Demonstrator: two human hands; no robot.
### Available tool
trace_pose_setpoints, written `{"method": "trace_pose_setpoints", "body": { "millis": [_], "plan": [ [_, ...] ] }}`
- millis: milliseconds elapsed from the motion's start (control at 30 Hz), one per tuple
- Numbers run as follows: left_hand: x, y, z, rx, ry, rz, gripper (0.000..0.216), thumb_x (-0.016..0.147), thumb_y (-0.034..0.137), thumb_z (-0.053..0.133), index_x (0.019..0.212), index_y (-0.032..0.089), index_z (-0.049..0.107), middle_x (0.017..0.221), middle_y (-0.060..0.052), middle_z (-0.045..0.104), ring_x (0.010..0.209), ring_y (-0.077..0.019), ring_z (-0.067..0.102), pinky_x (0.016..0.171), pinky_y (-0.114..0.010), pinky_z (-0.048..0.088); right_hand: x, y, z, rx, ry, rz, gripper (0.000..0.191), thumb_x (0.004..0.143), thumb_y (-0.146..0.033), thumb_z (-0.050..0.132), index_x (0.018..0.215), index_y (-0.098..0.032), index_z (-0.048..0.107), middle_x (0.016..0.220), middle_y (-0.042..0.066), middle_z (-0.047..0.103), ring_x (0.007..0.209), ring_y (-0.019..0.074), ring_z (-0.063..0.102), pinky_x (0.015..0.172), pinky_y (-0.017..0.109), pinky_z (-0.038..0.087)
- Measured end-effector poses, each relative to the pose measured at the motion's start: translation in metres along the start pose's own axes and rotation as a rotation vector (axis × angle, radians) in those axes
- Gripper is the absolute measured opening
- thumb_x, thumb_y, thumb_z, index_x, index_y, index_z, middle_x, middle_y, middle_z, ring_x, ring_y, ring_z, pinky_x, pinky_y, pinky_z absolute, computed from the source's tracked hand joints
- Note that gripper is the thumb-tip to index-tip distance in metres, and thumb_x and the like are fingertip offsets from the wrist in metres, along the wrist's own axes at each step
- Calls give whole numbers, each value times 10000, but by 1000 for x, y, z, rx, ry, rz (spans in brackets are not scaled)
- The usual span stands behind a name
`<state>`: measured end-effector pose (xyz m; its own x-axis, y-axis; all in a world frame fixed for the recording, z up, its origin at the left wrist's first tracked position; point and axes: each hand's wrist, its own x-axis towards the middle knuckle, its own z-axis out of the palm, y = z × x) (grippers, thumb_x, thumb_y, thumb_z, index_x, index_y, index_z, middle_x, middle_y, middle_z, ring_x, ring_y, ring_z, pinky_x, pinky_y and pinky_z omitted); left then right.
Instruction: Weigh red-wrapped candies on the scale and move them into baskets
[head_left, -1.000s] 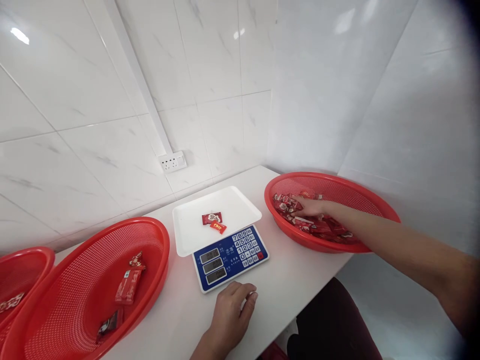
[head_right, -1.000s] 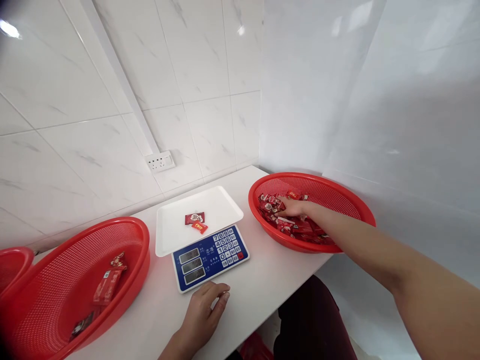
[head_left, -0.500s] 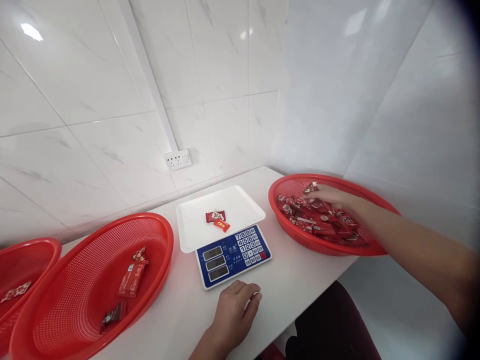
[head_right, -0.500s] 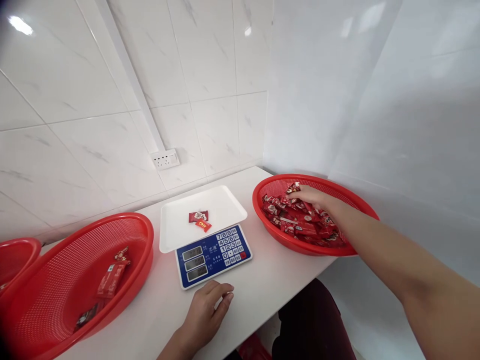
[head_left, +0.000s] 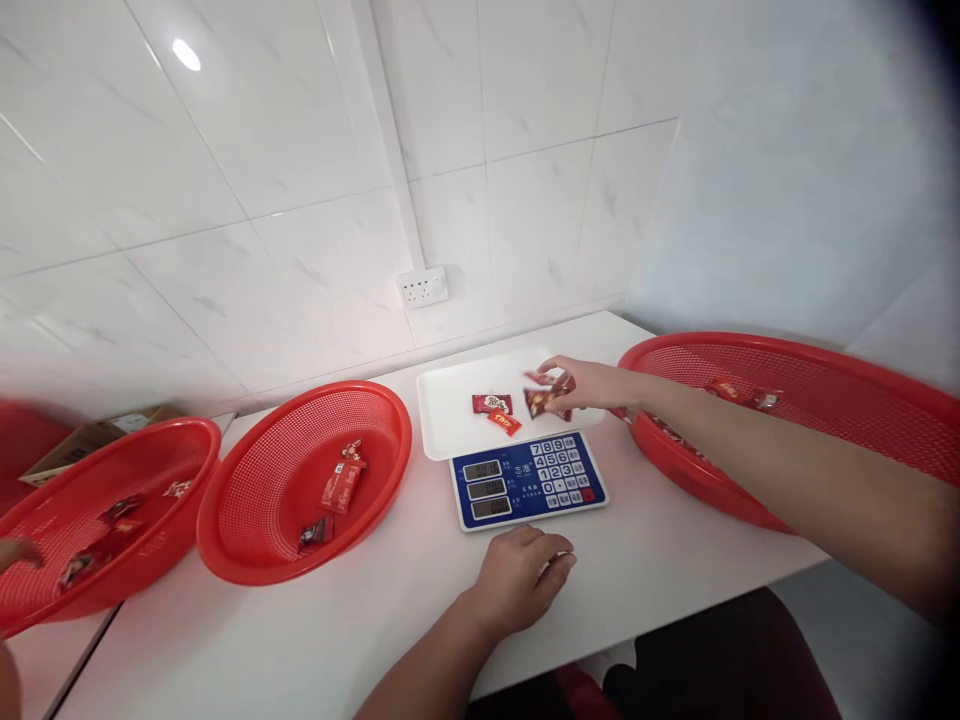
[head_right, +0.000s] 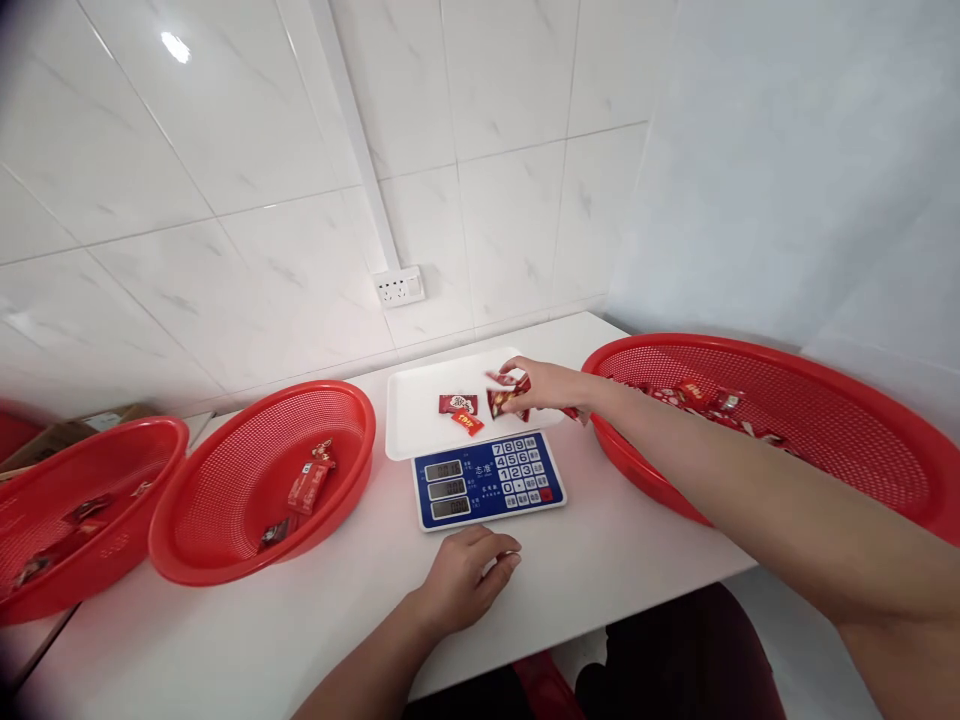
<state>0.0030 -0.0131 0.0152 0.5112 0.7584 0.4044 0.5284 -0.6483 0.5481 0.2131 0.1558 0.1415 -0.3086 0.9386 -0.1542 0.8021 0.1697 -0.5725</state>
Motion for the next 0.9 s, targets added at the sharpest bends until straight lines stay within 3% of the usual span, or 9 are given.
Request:
{"method": "trace_pose_setpoints", "body": {
  "millis": [100, 267, 433, 633, 800, 900],
  "plan": [
    [0, 0, -1, 10, -7, 1, 226, 912, 288, 449, 964, 207, 654, 840, -41, 718, 762, -155, 665, 695, -255, 528, 11, -5, 12, -29, 12, -5, 779, 656, -593, 677, 1334, -292, 437, 1130, 102, 646, 838, 256, 628, 586, 324, 510],
    [0, 2, -2, 33, -16, 53, 249, 925, 294, 425, 973, 196, 649, 841, -45, 720, 761, -158, 663, 706, -262, 522, 11, 2, 17, -88, 57, -6, 599, 718, -598, 609, 1223, -281, 556, 1090, 80, 665, 893, 261, 626, 625, 325, 521],
    [-1, 3, -1, 63, -68, 79, 272, 934, 297, 410, 989, 175, 647, 846, -46, 714, 755, -164, 652, 696, -267, 510, -4, 5, 16, -242, 74, -13, 507, 763, -539, 571, 1190, -266, 585, 1093, 57, 663, 997, 268, 604, 781, 358, 494],
    [-1, 4, 1, 64, -113, 68, 291, 937, 312, 405, 998, 166, 650, 842, -56, 706, 760, -171, 646, 693, -271, 506, -5, 3, 34, -424, 89, 78, 393, 835, -456, 508, 1163, -266, 611, 1103, 66, 648, 1009, 295, 592, 760, 378, 466],
    [0, 5, 0, -110, -90, -21, 291, 930, 317, 419, 988, 160, 658, 892, -68, 710, 808, -173, 646, 739, -278, 512, -12, -13, 37, -375, 253, 30, 421, 885, -442, 458, 1251, -260, 559, 1246, 85, 573, 982, 296, 598, 739, 401, 475],
    [1, 6, -3, -318, -63, -182, 285, 911, 350, 462, 1024, 169, 651, 916, -62, 699, 811, -153, 638, 754, -263, 516, -39, -27, 40, -136, 378, -35, 372, 863, -442, 521, 1168, -250, 612, 1114, 77, 634, 865, 232, 618, 703, 360, 495]
  ]
}}
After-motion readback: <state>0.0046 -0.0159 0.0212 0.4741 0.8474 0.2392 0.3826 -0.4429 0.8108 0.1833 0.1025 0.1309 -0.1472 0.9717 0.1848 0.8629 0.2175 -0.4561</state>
